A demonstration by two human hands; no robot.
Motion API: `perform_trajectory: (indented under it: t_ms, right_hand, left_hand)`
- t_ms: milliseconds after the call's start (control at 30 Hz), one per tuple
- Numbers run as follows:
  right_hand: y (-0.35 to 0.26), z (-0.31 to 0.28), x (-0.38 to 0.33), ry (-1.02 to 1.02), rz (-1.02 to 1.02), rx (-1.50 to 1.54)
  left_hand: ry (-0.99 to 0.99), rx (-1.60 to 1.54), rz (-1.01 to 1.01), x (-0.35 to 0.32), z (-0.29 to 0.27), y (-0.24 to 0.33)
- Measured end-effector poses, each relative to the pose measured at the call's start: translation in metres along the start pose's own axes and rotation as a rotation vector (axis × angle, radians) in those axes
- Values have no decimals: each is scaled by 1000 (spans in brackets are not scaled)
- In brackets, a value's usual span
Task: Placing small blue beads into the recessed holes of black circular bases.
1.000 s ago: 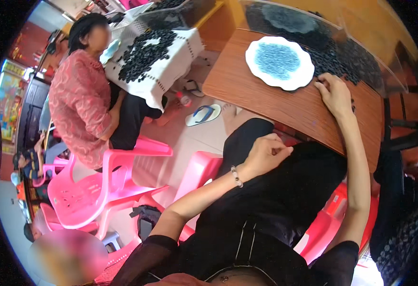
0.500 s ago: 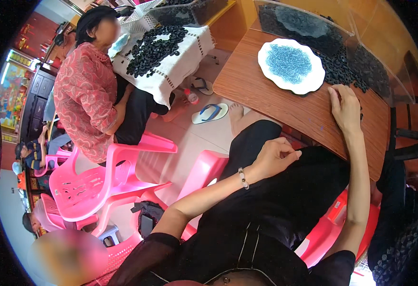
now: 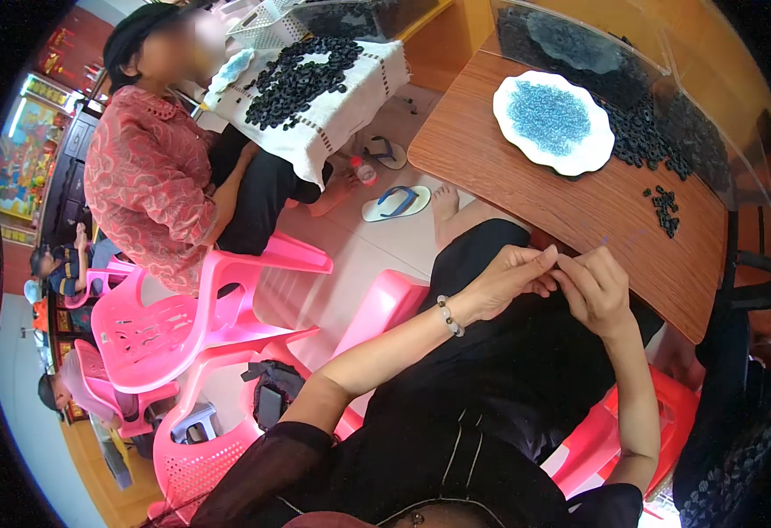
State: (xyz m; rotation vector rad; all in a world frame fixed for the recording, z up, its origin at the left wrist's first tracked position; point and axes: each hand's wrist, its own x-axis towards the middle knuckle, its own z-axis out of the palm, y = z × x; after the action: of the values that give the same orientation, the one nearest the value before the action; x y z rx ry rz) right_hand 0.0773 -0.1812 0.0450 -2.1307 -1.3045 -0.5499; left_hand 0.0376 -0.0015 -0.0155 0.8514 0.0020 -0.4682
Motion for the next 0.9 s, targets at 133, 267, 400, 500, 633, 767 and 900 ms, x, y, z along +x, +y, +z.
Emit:
perform_trajectory:
  t_ms: [133,267,400,500,633,767,900]
  right_hand:
    - [9,13,14,-8,-24,30]
    - [18,19,29,-51,40,106]
    - [28,30,32,-69,136,193]
    - [34,36,41,-91,118,183]
    - [37,41,51,-108,162,217]
    - [50,41,64,-106,179,163]
    - [65,45,74,-95,163,132]
  left_hand:
    - [23,-46,-6,7,-17,7]
    - [32,-64,6,17,-31,12]
    - [11,-37,39,25,-43,19]
    - [35,-30,53,29,-51,23]
    - [84,-48,55,33,-61,25]
    - [130,-65,20,36,-68,32]
    - [145,-39,25,38,-75,33]
